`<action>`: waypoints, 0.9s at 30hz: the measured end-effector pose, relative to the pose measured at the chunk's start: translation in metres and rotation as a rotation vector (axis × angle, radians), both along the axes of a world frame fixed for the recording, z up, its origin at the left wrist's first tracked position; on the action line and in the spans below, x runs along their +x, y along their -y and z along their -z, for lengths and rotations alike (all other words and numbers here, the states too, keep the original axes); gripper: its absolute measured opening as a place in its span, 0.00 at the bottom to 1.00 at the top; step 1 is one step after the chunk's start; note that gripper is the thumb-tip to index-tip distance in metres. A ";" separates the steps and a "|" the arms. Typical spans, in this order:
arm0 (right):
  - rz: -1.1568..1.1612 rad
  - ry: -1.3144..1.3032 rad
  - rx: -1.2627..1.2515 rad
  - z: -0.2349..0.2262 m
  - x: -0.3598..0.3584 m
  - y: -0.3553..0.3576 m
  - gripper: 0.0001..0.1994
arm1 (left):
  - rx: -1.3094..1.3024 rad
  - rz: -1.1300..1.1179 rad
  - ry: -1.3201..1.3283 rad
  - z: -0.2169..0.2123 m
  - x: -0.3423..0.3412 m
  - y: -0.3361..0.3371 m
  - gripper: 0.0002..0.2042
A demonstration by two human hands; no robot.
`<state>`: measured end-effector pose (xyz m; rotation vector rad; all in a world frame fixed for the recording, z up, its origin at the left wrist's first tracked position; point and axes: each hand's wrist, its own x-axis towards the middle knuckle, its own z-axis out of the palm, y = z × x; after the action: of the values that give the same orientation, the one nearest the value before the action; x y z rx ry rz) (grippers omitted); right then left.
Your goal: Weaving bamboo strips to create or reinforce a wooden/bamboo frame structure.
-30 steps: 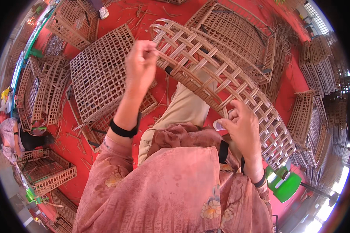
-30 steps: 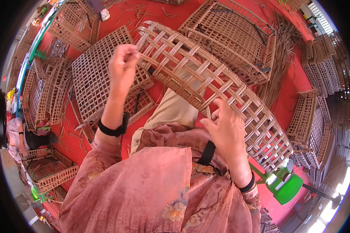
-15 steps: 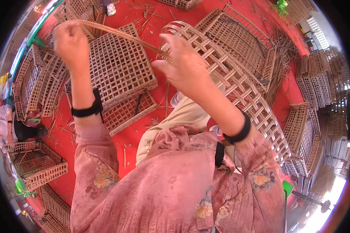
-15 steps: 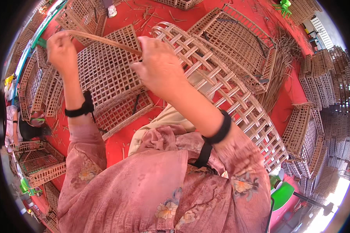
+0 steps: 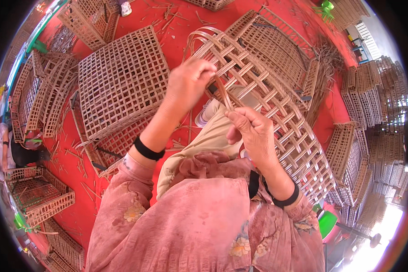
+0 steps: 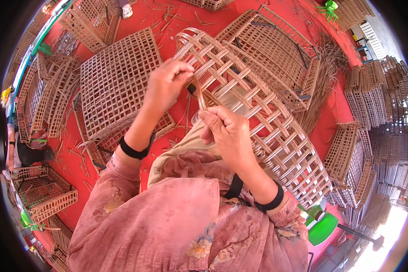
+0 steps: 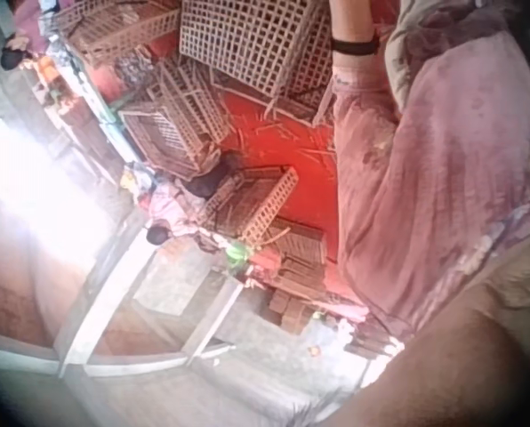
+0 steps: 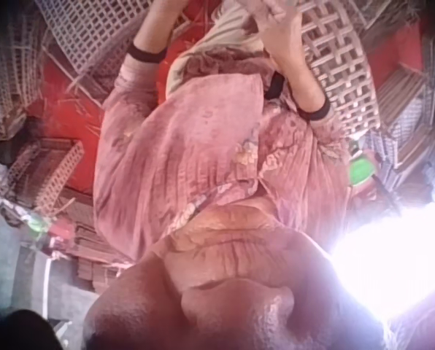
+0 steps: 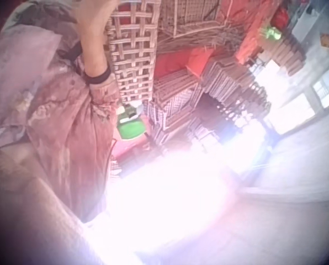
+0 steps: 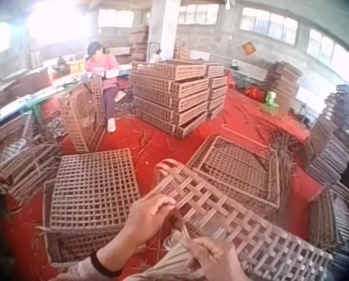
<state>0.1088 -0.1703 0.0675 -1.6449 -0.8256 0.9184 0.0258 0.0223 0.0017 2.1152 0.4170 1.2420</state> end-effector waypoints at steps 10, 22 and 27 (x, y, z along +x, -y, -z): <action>0.040 -0.105 -0.143 0.016 0.016 -0.024 0.15 | 0.098 -0.180 -0.340 -0.004 -0.003 0.008 0.06; 0.084 -0.066 -0.221 0.010 0.010 -0.032 0.13 | -0.393 0.112 -0.389 -0.016 -0.003 -0.032 0.10; 0.060 0.034 -0.225 0.007 0.010 -0.044 0.12 | -0.650 0.263 -0.267 -0.016 -0.008 -0.041 0.11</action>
<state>0.1184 -0.1263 0.0610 -1.8743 -0.7113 0.9711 0.0177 0.0636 0.0172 1.6944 0.5487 0.5649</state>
